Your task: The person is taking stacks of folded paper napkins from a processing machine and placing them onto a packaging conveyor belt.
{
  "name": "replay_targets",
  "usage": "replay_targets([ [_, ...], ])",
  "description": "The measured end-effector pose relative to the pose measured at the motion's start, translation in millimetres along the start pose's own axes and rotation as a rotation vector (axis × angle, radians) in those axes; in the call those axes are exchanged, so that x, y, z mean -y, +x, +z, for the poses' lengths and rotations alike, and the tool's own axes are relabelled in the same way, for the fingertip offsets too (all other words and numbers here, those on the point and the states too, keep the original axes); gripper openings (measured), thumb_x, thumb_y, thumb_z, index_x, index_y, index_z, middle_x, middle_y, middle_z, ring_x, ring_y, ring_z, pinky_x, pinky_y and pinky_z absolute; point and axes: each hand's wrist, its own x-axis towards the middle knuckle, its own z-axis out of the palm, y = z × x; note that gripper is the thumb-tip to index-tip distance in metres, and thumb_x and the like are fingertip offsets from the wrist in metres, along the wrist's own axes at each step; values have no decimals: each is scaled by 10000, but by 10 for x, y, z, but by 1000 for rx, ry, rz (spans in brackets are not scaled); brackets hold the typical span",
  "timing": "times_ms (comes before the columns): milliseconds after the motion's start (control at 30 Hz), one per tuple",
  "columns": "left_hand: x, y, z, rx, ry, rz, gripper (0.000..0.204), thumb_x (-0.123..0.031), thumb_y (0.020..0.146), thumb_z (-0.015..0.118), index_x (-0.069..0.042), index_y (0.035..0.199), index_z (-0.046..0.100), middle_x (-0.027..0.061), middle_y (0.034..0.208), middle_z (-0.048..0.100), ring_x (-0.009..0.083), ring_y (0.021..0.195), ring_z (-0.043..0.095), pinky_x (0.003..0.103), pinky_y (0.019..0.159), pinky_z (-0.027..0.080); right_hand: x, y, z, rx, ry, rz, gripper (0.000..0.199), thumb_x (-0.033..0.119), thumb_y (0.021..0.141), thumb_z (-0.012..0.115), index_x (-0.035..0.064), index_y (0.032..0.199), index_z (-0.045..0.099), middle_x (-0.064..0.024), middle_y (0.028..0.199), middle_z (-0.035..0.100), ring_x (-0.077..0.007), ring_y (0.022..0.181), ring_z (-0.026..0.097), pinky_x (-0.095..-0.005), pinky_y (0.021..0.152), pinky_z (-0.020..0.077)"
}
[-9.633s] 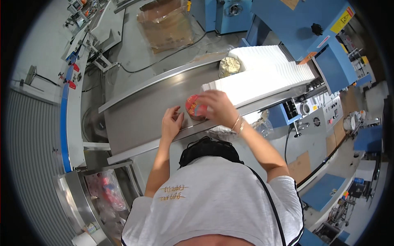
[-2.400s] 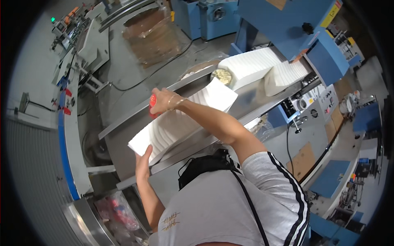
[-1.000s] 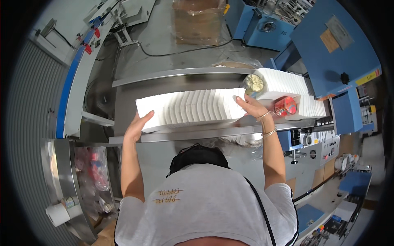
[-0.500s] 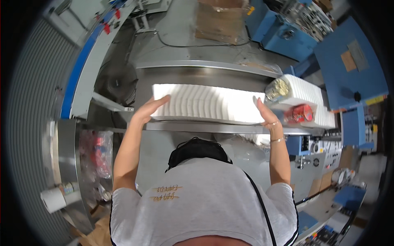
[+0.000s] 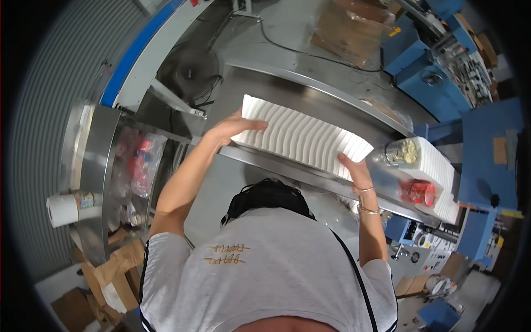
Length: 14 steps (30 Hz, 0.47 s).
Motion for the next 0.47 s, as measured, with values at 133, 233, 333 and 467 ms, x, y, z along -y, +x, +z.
replay_targets([
  [133,458,-112,-374,9,-172,114,663,-233,771,744,9,1313,451,138,1241,558,224,1168,507,337,1028,356,123,12,325,-67,-136,128,697,257,764,735,-34,1326,443,-131,1270,528,-230,1173,483,-348,1014,350],
  [233,228,-400,-546,-117,-110,177,640,-232,762,753,19,1285,484,130,1179,594,222,1143,525,329,1014,378,191,115,447,-16,-97,-66,716,240,809,680,-20,1391,354,-132,1378,441,-261,1274,400,-360,1064,287],
  [333,560,-546,-1057,-398,-190,299,845,-181,697,806,19,1375,343,143,1148,608,228,1156,525,322,1008,395,470,314,1015,155,-74,-286,698,166,824,665,-34,1398,324,-123,1396,416,-236,1282,386,-332,1067,272],
  [467,736,-1388,-2004,-412,-340,415,991,-147,741,775,-18,1472,117,177,1268,559,241,1158,554,279,990,419,862,699,2143,379,-94,-301,999,122,763,719,79,1500,46,-103,1434,356,-222,1281,376,-335,1080,250],
])
